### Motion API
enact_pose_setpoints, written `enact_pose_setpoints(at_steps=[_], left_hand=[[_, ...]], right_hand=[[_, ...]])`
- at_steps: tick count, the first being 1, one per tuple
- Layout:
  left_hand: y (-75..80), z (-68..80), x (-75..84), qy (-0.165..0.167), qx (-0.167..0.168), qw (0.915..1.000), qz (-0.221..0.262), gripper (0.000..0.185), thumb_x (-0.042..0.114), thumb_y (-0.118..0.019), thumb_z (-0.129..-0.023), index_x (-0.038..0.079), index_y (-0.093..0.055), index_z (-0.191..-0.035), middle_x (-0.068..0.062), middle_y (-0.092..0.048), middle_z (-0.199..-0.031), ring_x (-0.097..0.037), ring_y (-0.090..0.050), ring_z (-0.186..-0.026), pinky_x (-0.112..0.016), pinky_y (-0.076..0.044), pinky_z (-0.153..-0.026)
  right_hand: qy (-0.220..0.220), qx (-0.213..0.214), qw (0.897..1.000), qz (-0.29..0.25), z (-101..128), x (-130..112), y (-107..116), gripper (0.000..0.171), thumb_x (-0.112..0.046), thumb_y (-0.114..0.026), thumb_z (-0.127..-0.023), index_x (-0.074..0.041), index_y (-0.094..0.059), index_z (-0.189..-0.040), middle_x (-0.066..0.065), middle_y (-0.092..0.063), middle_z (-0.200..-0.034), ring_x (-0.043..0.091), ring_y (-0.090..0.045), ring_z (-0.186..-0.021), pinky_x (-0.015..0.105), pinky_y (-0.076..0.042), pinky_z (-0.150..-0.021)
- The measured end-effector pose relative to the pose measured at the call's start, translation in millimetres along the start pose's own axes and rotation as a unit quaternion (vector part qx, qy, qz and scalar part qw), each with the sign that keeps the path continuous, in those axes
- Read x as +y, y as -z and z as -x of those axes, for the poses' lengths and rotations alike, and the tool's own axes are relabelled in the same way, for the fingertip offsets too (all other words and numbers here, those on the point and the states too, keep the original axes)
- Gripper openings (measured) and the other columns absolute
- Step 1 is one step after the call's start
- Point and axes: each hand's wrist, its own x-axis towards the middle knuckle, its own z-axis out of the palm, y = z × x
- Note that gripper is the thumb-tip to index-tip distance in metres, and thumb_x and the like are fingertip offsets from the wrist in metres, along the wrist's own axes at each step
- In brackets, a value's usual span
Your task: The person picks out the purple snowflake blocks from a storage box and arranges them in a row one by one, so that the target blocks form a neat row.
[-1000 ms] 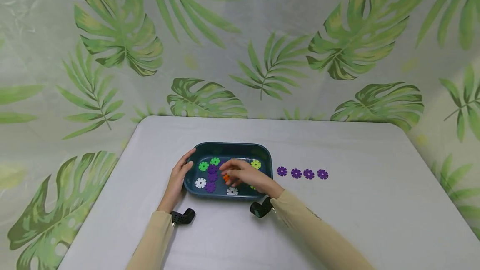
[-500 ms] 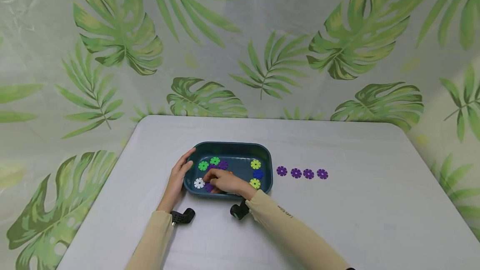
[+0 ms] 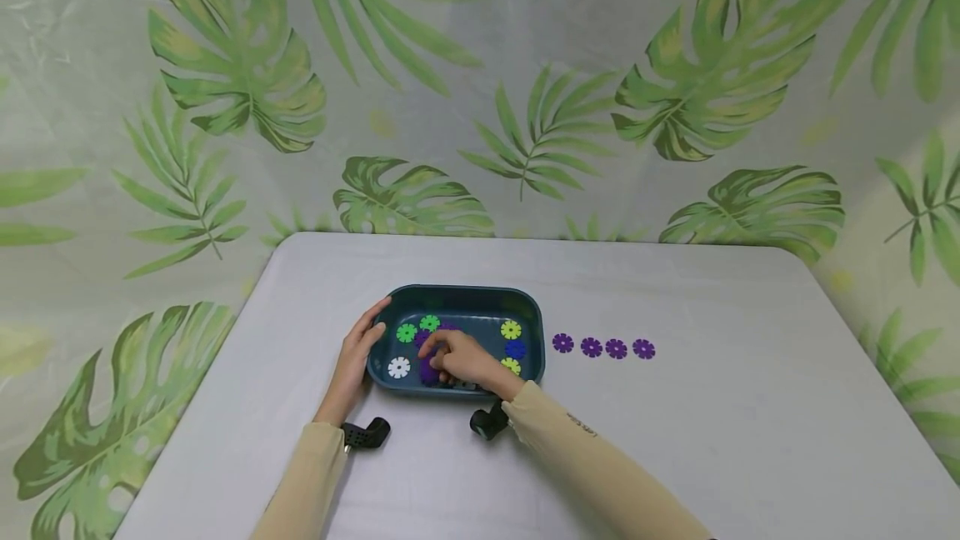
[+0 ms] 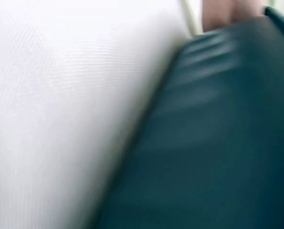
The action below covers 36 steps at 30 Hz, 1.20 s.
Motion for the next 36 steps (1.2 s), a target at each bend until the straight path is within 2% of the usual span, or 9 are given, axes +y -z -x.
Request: enact_pose_setpoints(at_steps=[6,9,14,21,26,31,36], left_hand=[[-0.2,-0.9,-1.1,-0.008,-0.001,1.0000,-0.001,0.041,0.014,-0.041,-0.103,0.011,-0.043,-0.144,-0.002,-0.034,-0.151,-0.016,-0.021,-0.141,-0.040,-0.013,-0.114],[-0.1,-0.6,-2.1,-0.007,0.001,1.0000,-0.002,0.041,0.015,-0.042,-0.103,0.012,-0.043,-0.144,-0.002,-0.034,-0.151,-0.015,-0.021,-0.141,-0.039,-0.013,-0.114],[0.0,0.4,-2.3,-0.001,0.003,1.0000,0.004,0.041,0.015,-0.042,-0.103,0.014,-0.044,-0.144,0.001,-0.035,-0.151,-0.013,-0.022,-0.140,-0.038,-0.014,-0.114],[-0.3,0.0,-1.6,-0.001,0.002,1.0000,0.004,0.041,0.014,-0.042,-0.103,0.013,-0.043,-0.144,0.000,-0.034,-0.151,-0.014,-0.022,-0.140,-0.038,-0.014,-0.114],[0.1,-0.3,-2.0,-0.001,0.002,1.0000,0.006,0.042,0.014,-0.042,-0.103,0.012,-0.043,-0.144,-0.002,-0.034,-0.151,-0.016,-0.021,-0.141,-0.041,-0.014,-0.114],[-0.2,0.6,-1.1,0.000,0.004,0.9999,0.009,0.042,0.015,-0.043,-0.103,0.013,-0.044,-0.144,0.000,-0.034,-0.151,-0.014,-0.022,-0.140,-0.039,-0.015,-0.114],[-0.5,1.0,-1.0,-0.001,0.003,0.9999,0.011,0.042,0.016,-0.043,-0.103,0.014,-0.044,-0.144,0.001,-0.034,-0.151,-0.013,-0.022,-0.140,-0.038,-0.015,-0.114]], right_hand=[[0.020,0.003,0.996,-0.087,18.9,1.1,32.7,0.018,0.000,-0.052,-0.095,0.006,-0.061,-0.109,0.008,-0.053,-0.083,0.014,-0.053,-0.064,0.029,-0.052,-0.061],[0.026,0.022,0.994,-0.099,32.1,2.0,54.5,0.019,-0.002,-0.051,-0.096,0.005,-0.060,-0.111,0.008,-0.055,-0.086,0.015,-0.053,-0.065,0.027,-0.051,-0.062],[0.020,0.061,0.993,-0.103,56.2,15.0,99.8,0.024,-0.008,-0.050,-0.098,0.004,-0.056,-0.117,0.008,-0.054,-0.082,0.016,-0.051,-0.066,0.027,-0.048,-0.061],[0.009,0.124,0.988,-0.092,99.5,55.0,167.5,0.028,-0.009,-0.046,-0.100,0.008,-0.050,-0.121,0.008,-0.053,-0.086,0.015,-0.053,-0.066,0.034,-0.052,-0.066],[-0.027,0.178,0.980,-0.085,131.6,93.7,205.6,0.034,-0.012,-0.046,-0.101,0.012,-0.047,-0.124,0.007,-0.054,-0.087,0.013,-0.056,-0.068,0.031,-0.054,-0.067],[-0.071,0.217,0.972,-0.051,155.5,126.2,226.9,0.035,-0.011,-0.045,-0.101,0.015,-0.045,-0.125,0.010,-0.057,-0.090,0.011,-0.058,-0.067,0.027,-0.054,-0.065],[-0.112,0.237,0.965,-0.001,164.9,144.7,232.6,0.030,-0.005,-0.042,-0.099,0.017,-0.047,-0.118,0.014,-0.061,-0.090,0.012,-0.061,-0.064,0.028,-0.054,-0.060]])
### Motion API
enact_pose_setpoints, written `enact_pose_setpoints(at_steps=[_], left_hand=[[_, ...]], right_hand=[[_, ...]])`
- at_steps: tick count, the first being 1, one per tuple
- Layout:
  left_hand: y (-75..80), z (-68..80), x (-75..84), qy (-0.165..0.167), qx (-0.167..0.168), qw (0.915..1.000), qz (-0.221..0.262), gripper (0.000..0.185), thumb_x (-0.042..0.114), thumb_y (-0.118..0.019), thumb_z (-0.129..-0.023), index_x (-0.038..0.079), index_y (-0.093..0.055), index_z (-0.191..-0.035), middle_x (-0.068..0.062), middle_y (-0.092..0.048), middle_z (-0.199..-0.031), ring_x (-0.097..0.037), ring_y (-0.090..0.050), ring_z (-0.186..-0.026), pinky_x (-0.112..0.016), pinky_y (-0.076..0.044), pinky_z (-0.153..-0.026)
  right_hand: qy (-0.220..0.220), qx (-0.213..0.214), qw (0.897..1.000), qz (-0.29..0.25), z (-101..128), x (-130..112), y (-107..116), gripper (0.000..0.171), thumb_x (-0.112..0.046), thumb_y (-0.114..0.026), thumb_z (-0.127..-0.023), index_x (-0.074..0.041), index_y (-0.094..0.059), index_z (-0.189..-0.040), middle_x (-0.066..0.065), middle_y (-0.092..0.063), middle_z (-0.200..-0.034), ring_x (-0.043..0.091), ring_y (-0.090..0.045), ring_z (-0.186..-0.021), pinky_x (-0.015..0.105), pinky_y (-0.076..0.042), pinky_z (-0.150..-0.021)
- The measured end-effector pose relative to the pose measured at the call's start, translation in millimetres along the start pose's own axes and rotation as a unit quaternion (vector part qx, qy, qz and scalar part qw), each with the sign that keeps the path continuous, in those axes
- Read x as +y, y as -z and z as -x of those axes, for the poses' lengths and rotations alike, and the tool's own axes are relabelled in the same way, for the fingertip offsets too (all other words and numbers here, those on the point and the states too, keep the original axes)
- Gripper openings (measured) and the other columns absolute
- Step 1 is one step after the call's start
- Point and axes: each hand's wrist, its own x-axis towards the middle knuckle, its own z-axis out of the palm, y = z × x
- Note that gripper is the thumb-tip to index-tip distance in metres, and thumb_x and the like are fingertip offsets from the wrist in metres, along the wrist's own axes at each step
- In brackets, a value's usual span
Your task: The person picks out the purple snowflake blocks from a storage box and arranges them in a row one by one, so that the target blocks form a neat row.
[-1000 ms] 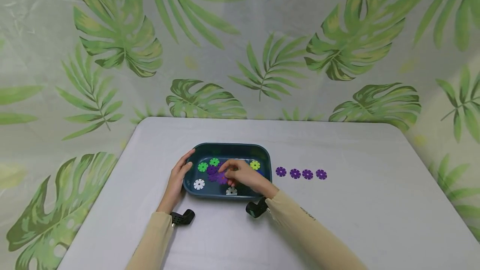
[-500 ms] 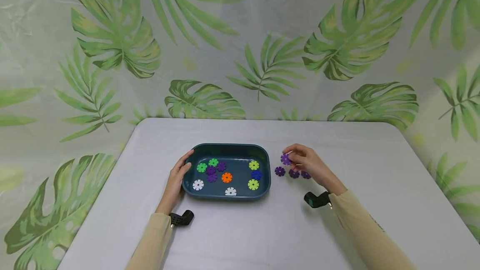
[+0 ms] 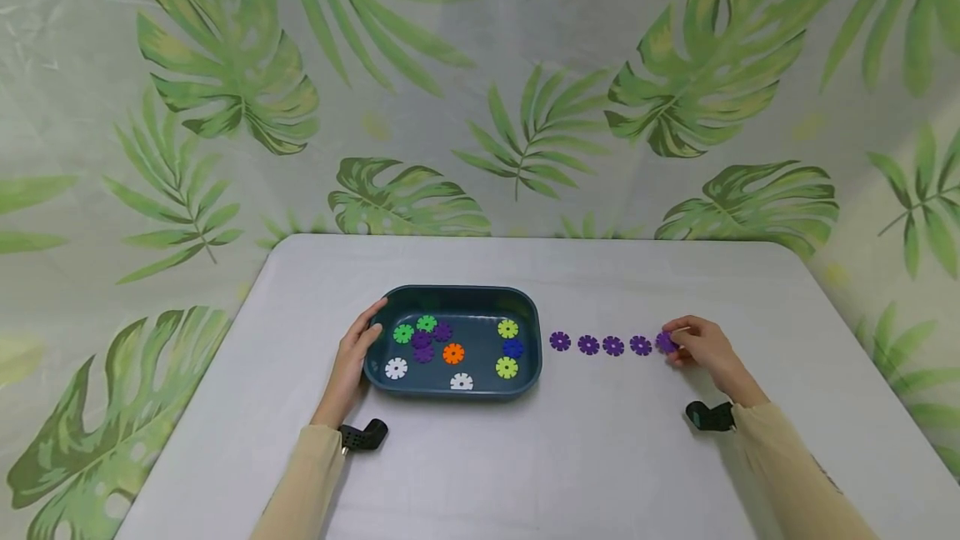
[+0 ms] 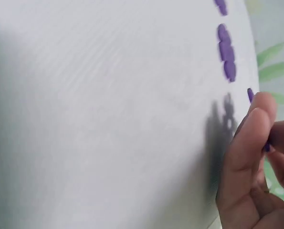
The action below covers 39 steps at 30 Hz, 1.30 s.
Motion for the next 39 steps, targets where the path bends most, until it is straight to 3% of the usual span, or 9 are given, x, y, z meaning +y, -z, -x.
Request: enact_pose_setpoints(at_steps=[4,9,13,17,23,28,33,39], left_hand=[[0.1,0.0,-0.1,0.001,-0.002,1.0000,-0.005,0.042,0.017,-0.042,-0.103,0.014,-0.043,-0.145,0.001,-0.034,-0.151,-0.013,-0.021,-0.140,-0.038,-0.014,-0.114],[-0.9,1.3,4.7,0.009,-0.007,0.9999,0.003,0.042,0.014,-0.041,-0.103,0.012,-0.042,-0.145,0.000,-0.032,-0.152,-0.014,-0.019,-0.141,-0.037,-0.013,-0.114],[-4.1,6.0,18.3,0.012,-0.011,0.9999,0.000,0.043,0.011,-0.041,-0.103,0.008,-0.040,-0.146,-0.005,-0.030,-0.153,-0.017,-0.018,-0.142,-0.039,-0.013,-0.114],[-6.8,8.7,27.6,0.011,-0.013,0.9996,-0.023,0.044,0.012,-0.041,-0.103,0.006,-0.039,-0.146,-0.007,-0.031,-0.153,-0.019,-0.018,-0.142,-0.040,-0.014,-0.114],[-7.5,9.3,28.4,0.008,-0.014,0.9996,-0.024,0.043,0.011,-0.040,-0.103,0.007,-0.040,-0.146,-0.006,-0.031,-0.152,-0.018,-0.018,-0.142,-0.039,-0.014,-0.114],[-5.1,6.2,19.5,0.005,-0.008,0.9997,-0.021,0.043,0.012,-0.041,-0.103,0.009,-0.041,-0.145,-0.004,-0.033,-0.152,-0.016,-0.019,-0.141,-0.039,-0.014,-0.114],[-0.2,-0.1,1.6,0.004,0.001,0.9998,-0.019,0.041,0.014,-0.042,-0.103,0.014,-0.044,-0.144,0.001,-0.035,-0.150,-0.013,-0.022,-0.140,-0.038,-0.014,-0.114],[-3.6,5.1,19.0,0.004,-0.011,0.9998,-0.013,0.043,0.012,-0.041,-0.103,0.009,-0.041,-0.146,-0.005,-0.032,-0.152,-0.018,-0.019,-0.142,-0.040,-0.013,-0.114]], right_hand=[[-0.015,0.013,0.998,0.060,0.4,2.9,-0.2,0.027,-0.004,-0.042,-0.098,0.015,-0.050,-0.115,0.017,-0.061,-0.090,0.014,-0.062,-0.063,0.029,-0.055,-0.057],[0.006,0.034,0.992,0.123,0.5,-10.1,-4.5,0.025,-0.006,-0.044,-0.097,0.012,-0.054,-0.112,0.024,-0.059,-0.096,0.016,-0.061,-0.061,0.028,-0.053,-0.055],[0.029,0.026,0.997,0.069,1.9,-32.2,-15.9,0.030,-0.008,-0.043,-0.099,0.012,-0.051,-0.120,0.029,-0.052,-0.110,0.016,-0.062,-0.066,0.027,-0.054,-0.059],[0.056,-0.017,0.998,-0.011,1.9,-63.3,-36.5,0.035,-0.012,-0.043,-0.101,0.012,-0.047,-0.126,0.030,-0.049,-0.116,0.019,-0.063,-0.074,0.027,-0.055,-0.066],[0.094,-0.114,0.987,-0.068,-6.7,-115.5,-79.5,0.035,-0.016,-0.047,-0.101,0.009,-0.049,-0.126,0.022,-0.054,-0.112,0.026,-0.061,-0.081,0.031,-0.054,-0.073],[0.102,-0.200,0.971,-0.086,-20.4,-151.1,-127.8,0.035,-0.018,-0.049,-0.101,0.006,-0.051,-0.126,0.028,-0.053,-0.119,0.026,-0.061,-0.083,0.036,-0.054,-0.076],[0.076,-0.249,0.961,-0.095,-32.7,-171.9,-179.9,0.033,-0.015,-0.050,-0.100,0.005,-0.052,-0.126,0.028,-0.053,-0.124,0.029,-0.064,-0.084,0.041,-0.054,-0.079],[0.013,-0.270,0.957,-0.105,-43.6,-180.9,-226.2,0.031,-0.008,-0.046,-0.100,0.007,-0.051,-0.127,0.024,-0.051,-0.130,0.033,-0.065,-0.092,0.040,-0.054,-0.081]])
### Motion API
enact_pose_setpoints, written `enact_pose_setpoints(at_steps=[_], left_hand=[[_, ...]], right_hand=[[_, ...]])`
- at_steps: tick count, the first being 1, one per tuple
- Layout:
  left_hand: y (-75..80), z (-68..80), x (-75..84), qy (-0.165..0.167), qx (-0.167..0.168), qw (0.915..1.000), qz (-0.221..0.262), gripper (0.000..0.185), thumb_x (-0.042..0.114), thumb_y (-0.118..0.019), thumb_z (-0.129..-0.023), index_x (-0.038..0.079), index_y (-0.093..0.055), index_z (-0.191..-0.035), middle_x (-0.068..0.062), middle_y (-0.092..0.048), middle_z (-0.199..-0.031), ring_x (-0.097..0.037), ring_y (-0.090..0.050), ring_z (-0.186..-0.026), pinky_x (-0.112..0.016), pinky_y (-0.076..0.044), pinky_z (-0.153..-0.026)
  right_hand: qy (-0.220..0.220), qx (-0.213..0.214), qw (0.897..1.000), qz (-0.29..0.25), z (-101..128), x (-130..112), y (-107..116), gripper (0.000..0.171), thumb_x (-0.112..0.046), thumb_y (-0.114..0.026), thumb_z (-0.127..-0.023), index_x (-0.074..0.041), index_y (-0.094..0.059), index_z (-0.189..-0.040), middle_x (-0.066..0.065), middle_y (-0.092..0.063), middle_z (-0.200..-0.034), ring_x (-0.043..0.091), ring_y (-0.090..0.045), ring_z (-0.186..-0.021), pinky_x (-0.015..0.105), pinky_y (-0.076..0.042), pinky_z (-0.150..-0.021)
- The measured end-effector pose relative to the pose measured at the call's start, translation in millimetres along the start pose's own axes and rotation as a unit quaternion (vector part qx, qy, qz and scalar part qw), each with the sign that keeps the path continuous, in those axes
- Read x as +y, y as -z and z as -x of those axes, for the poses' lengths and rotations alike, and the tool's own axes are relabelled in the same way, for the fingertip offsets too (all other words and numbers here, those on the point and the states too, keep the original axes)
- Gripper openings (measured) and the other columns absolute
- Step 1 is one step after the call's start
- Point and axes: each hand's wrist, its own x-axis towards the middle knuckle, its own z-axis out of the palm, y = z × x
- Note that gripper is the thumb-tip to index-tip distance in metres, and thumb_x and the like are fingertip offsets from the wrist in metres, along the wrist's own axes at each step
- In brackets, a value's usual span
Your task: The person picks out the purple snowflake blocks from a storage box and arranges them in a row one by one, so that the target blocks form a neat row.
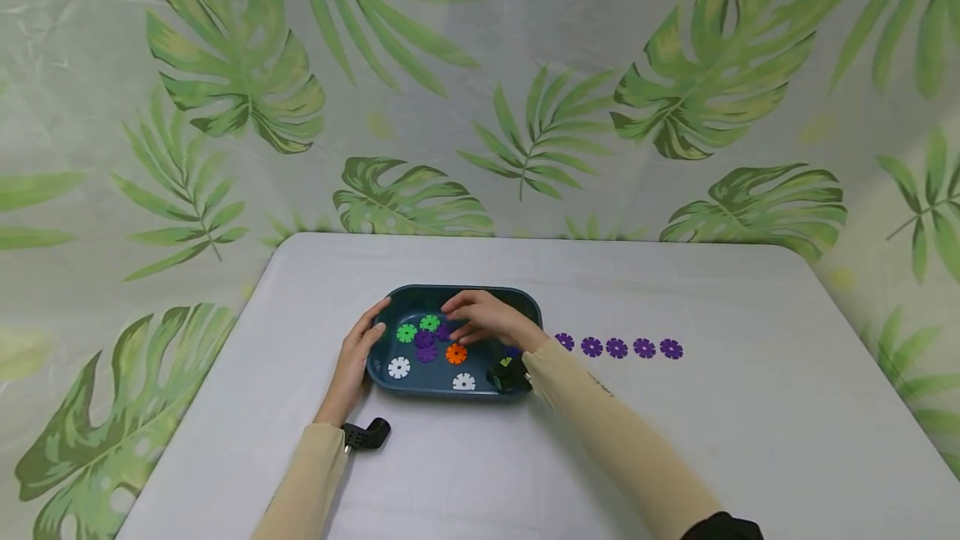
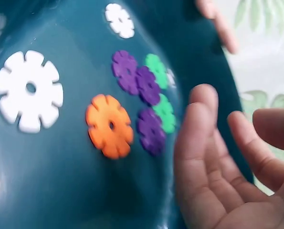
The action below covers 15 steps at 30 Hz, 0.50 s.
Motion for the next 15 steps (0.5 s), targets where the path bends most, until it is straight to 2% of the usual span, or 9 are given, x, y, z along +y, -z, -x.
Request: enact_pose_setpoints(at_steps=[3,8,11,15], left_hand=[[-1.3,2.7,8.4,0.002,-0.005,0.9999,-0.010,0.044,0.011,-0.040,-0.103,0.006,-0.038,-0.146,-0.008,-0.030,-0.153,-0.020,-0.018,-0.142,-0.042,-0.013,-0.114],[-1.7,4.6,11.1,0.007,-0.004,0.9999,-0.011,0.043,0.011,-0.040,-0.103,0.008,-0.039,-0.146,-0.006,-0.031,-0.153,-0.019,-0.018,-0.142,-0.041,-0.013,-0.114],[-1.6,4.7,10.7,0.006,-0.003,1.0000,-0.006,0.043,0.012,-0.040,-0.103,0.009,-0.040,-0.146,-0.005,-0.031,-0.152,-0.018,-0.019,-0.141,-0.040,-0.013,-0.114],[-0.9,3.7,9.6,0.003,-0.007,1.0000,-0.003,0.043,0.012,-0.041,-0.103,0.008,-0.040,-0.146,-0.005,-0.031,-0.153,-0.018,-0.019,-0.141,-0.040,-0.013,-0.114]], right_hand=[[-0.028,0.001,0.999,-0.016,-10.5,1.8,-10.0,0.031,-0.004,-0.043,-0.100,0.007,-0.049,-0.129,0.024,-0.047,-0.133,0.035,-0.064,-0.097,0.039,-0.053,-0.082],[-0.057,0.002,0.998,-0.024,-17.9,3.6,-18.5,0.031,0.000,-0.039,-0.100,0.009,-0.048,-0.129,0.023,-0.045,-0.130,0.038,-0.061,-0.103,0.040,-0.051,-0.086],[-0.059,0.004,0.998,-0.020,-19.0,2.9,-20.0,0.031,0.002,-0.038,-0.099,0.010,-0.049,-0.127,0.023,-0.046,-0.128,0.036,-0.061,-0.098,0.040,-0.050,-0.088],[-0.056,0.014,0.998,0.002,-20.0,2.1,-20.0,0.031,0.006,-0.041,-0.096,0.011,-0.051,-0.125,0.021,-0.052,-0.119,0.026,-0.062,-0.083,0.038,-0.052,-0.085]])
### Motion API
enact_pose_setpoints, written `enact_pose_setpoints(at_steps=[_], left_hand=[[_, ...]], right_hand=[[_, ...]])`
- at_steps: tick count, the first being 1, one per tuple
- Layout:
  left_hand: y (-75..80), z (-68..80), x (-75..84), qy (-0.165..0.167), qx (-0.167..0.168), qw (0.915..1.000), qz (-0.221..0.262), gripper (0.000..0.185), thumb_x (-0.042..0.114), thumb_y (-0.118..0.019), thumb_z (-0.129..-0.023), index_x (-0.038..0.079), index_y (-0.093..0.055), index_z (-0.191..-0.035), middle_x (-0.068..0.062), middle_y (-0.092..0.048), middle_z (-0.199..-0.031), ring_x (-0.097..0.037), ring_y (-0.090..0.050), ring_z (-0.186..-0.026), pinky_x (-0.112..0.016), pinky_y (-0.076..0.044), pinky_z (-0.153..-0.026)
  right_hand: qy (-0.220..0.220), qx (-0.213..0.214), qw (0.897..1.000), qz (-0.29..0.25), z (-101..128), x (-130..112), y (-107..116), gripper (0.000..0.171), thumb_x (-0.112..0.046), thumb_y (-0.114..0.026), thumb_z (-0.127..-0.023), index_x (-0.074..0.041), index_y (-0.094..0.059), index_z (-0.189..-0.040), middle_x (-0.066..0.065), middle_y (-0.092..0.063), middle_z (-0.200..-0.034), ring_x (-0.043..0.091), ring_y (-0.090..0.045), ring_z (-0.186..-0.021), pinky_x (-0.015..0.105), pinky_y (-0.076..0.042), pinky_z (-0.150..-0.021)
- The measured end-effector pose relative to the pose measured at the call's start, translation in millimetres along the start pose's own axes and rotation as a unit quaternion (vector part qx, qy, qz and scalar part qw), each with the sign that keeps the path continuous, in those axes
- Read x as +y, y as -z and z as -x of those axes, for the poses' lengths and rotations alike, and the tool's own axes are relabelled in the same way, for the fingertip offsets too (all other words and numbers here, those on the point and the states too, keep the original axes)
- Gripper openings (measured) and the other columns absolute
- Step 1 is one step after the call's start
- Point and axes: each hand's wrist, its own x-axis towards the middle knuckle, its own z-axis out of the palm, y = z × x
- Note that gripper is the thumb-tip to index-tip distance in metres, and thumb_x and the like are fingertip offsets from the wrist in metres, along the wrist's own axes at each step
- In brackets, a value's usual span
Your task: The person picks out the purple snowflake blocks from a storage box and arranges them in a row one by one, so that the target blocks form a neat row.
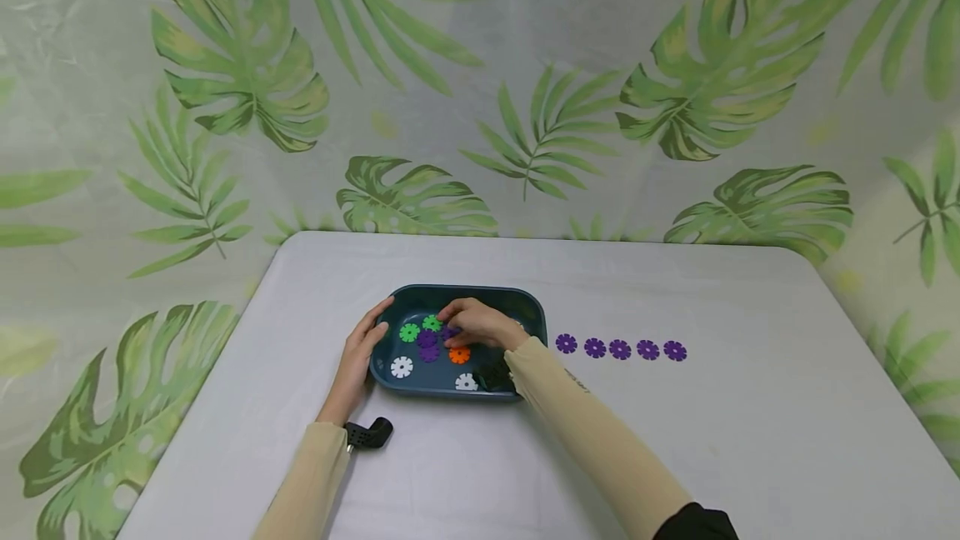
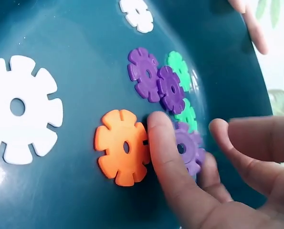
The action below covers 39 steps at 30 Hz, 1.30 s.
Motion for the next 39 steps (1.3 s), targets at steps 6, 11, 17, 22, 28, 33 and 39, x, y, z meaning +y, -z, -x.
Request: enact_pose_setpoints(at_steps=[6,11,17,22,28,33,39], left_hand=[[0.2,-1.7,-0.3,-0.007,-0.001,1.0000,0.001,0.043,0.012,-0.041,-0.103,0.007,-0.040,-0.146,-0.005,-0.032,-0.152,-0.017,-0.019,-0.141,-0.039,-0.013,-0.114],[0.3,-2.3,-0.6,-0.007,-0.001,1.0000,0.001,0.043,0.012,-0.040,-0.103,0.007,-0.039,-0.146,-0.006,-0.032,-0.152,-0.018,-0.018,-0.142,-0.040,-0.013,-0.114],[-0.8,-2.4,-0.7,-0.003,0.000,1.0000,-0.004,0.043,0.012,-0.040,-0.103,0.008,-0.040,-0.146,-0.005,-0.032,-0.152,-0.017,-0.018,-0.142,-0.039,-0.012,-0.114],[-1.7,-1.7,0.1,-0.005,0.002,1.0000,-0.002,0.043,0.011,-0.040,-0.103,0.007,-0.040,-0.145,-0.005,-0.032,-0.152,-0.017,-0.019,-0.142,-0.039,-0.012,-0.114],[-2.0,-0.5,0.0,-0.007,0.003,1.0000,-0.003,0.043,0.012,-0.041,-0.103,0.007,-0.040,-0.145,-0.006,-0.032,-0.152,-0.017,-0.019,-0.142,-0.038,-0.013,-0.114],[-1.0,0.2,-0.8,-0.005,0.002,1.0000,-0.004,0.043,0.012,-0.041,-0.103,0.007,-0.040,-0.146,-0.006,-0.032,-0.152,-0.018,-0.019,-0.142,-0.040,-0.013,-0.114],[-0.8,1.0,-0.5,-0.003,0.003,1.0000,0.001,0.043,0.012,-0.041,-0.103,0.007,-0.040,-0.146,-0.005,-0.032,-0.152,-0.017,-0.019,-0.141,-0.039,-0.013,-0.114]], right_hand=[[0.027,0.054,0.996,0.069,0.6,1.5,3.7,0.020,0.007,-0.050,-0.092,0.010,-0.060,-0.109,0.016,-0.063,-0.083,0.013,-0.059,-0.057,0.029,-0.056,-0.064],[0.055,0.054,0.994,0.073,10.9,-2.0,18.1,0.021,0.002,-0.049,-0.095,0.009,-0.060,-0.112,0.019,-0.063,-0.089,0.012,-0.055,-0.055,0.030,-0.055,-0.063],[0.100,0.024,0.993,0.063,38.3,-3.7,56.7,0.023,-0.006,-0.050,-0.098,0.007,-0.059,-0.115,0.014,-0.059,-0.093,0.019,-0.055,-0.064,0.033,-0.052,-0.066],[0.115,0.043,0.990,0.062,68.1,10.3,102.6,0.025,-0.012,-0.049,-0.100,0.003,-0.058,-0.117,0.011,-0.058,-0.092,0.022,-0.055,-0.070,0.031,-0.051,-0.068],[0.114,0.090,0.987,0.068,104.5,53.0,164.9,0.030,-0.013,-0.045,-0.101,0.007,-0.051,-0.122,0.010,-0.053,-0.087,0.018,-0.052,-0.071,0.032,-0.050,-0.069],[0.091,0.135,0.984,0.068,136.0,98.2,212.1,0.032,-0.014,-0.044,-0.102,0.010,-0.048,-0.124,0.011,-0.053,-0.090,0.018,-0.053,-0.071,0.033,-0.050,-0.066],[0.058,0.181,0.980,0.059,171.6,137.1,249.5,0.036,-0.012,-0.044,-0.101,0.015,-0.046,-0.124,0.008,-0.055,-0.090,0.013,-0.054,-0.070,0.030,-0.051,-0.064]])
